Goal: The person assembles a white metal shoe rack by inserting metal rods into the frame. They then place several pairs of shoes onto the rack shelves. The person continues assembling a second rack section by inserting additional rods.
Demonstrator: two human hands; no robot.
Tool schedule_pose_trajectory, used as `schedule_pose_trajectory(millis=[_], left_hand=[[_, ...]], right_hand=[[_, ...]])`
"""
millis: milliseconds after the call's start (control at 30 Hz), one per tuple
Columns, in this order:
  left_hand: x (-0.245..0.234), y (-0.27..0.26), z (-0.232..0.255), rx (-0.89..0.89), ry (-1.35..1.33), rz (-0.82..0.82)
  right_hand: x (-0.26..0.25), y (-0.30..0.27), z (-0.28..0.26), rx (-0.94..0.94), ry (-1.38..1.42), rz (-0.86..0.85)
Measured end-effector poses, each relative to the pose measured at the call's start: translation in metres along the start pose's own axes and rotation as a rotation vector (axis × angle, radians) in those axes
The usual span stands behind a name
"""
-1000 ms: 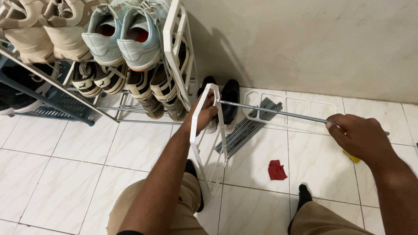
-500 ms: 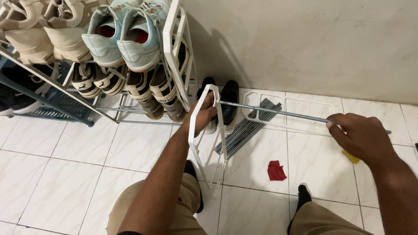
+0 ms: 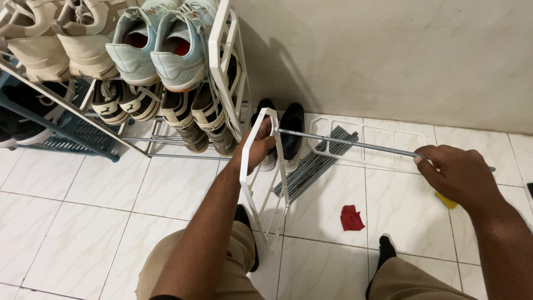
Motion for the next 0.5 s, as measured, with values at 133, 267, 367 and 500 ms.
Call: schedule_pose_trajectory(millis=[133, 267, 367, 500], left_hand=[[-0.001, -0.001, 0.000, -0.004, 0.005, -0.002], [0.002, -0.001, -0.004, -0.016, 0.006, -0.022], [0.005, 0.000, 0.000, 0.040, -0.045, -0.054], [0.004, -0.002, -0.001, 0.023, 0.027, -0.015]], right_hand=[[0.002, 0.001, 0.001, 0.004, -0.021, -0.011], [0.002, 0.001, 0.000, -0.009, -0.017, -0.007], [-0.004, -0.001, -0.008, -0.064, -0.031, 0.028], [-0.003, -0.004, -0.007, 0.032, -0.255, -0.026]])
Point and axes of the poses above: each hand's wrist, its own y-axis towards the middle knuckle, its own x-axis out of the palm, z = x × y, the point moved 10 cm from there along y, towards the middle knuckle, and after that the axes turned 14 degrees about y, right-handed, at the moved point
